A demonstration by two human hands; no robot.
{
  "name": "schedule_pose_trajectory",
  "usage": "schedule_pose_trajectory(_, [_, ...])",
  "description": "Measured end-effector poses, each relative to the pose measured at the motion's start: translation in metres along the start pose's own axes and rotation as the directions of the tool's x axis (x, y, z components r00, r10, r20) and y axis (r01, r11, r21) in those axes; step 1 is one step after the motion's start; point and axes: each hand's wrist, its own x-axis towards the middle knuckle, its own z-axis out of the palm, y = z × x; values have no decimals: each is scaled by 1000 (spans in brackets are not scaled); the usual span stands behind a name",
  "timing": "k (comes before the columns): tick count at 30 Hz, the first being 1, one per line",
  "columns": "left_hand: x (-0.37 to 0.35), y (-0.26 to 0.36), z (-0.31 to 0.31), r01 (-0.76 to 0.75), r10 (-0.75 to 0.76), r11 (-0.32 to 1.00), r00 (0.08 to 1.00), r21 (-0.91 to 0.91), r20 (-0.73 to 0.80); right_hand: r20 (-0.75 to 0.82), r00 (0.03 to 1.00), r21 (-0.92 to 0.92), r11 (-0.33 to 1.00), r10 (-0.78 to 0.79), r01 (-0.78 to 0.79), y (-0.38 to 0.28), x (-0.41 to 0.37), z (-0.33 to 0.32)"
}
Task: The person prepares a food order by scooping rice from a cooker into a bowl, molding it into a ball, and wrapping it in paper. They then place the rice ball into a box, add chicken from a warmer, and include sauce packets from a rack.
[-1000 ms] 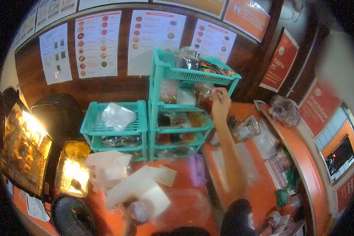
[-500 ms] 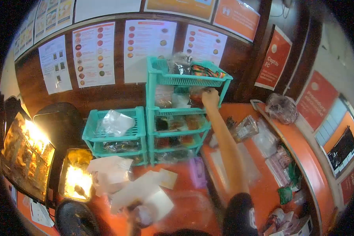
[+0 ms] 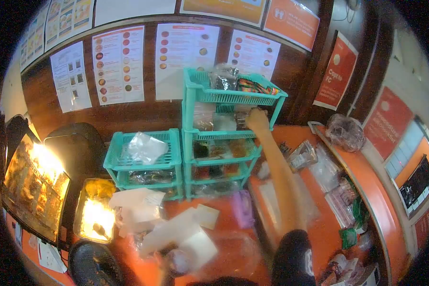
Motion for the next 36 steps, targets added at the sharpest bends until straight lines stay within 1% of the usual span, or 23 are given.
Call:
schedule_pose_trajectory(1, [0,1,0,-1,1,1000,1000,3,-2,17,1000,-43,999,-1,2,2,1,0])
schedule_pose_trajectory(4, [1,2,-2,-4,4,1000,1000,5,-7,120,992,-47,999,30,-25,5,4,-3])
schedule_pose_trajectory(7, [1,3,-1,-9,9,1000,1000,5,-10,187,978,-96,993,89,-72,-22,-3,-37])
schedule_pose_trajectory(10, [2,3,-2,-15,15,1000,1000,0,-14,-2,996,-50,995,-90,90,-17,-6,-33])
schedule_pose_trajectory(13, [3,1,-2,-10,10,1000,1000,-8,-16,65,993,-60,994,95,-91,-42,-17,-63])
schedule_pose_trajectory(16, [5,0,-1,-7,7,1000,1000,-9,-12,10,1000,-233,972,-21,23,-23,-16,-43])
schedule_pose_trajectory(19, [6,-1,-2,-8,8,1000,1000,-16,-16,-21,998,-336,940,-58,48,-44,-18,-48])
schedule_pose_trajectory(20, [6,-2,-2,-6,6,1000,1000,-20,-17,-46,980,-306,937,-192,169,-44,-15,-42])
schedule_pose_trajectory(22, [6,-4,-2,-1,1,1000,1000,-28,-19,-100,890,-253,876,-445,410,-40,-7,-26])
schedule_pose_trajectory(25, [5,-8,-5,9,-9,999,1000,-35,-25,90,804,-272,762,-587,587,-37,6,-19])
schedule_pose_trajectory(29, [5,-13,-11,24,-25,999,999,-48,-23,180,820,-360,740,-543,568,-23,17,-27])
schedule_pose_trajectory(30, [4,-13,-12,29,-31,998,999,-51,-23,106,802,-356,731,-587,582,-20,12,-31])
schedule_pose_trajectory(33, [5,-12,-16,38,-39,998,999,-44,-18,278,879,-402,784,-387,472,-43,1,-58])
schedule_pose_trajectory(34, [6,-11,-17,34,-35,999,999,-41,-18,155,823,-384,734,-547,560,-24,6,-45])
schedule_pose_trajectory(36, [7,-10,-18,33,-34,999,999,-42,-17,187,899,-312,844,-396,437,-23,8,-44])
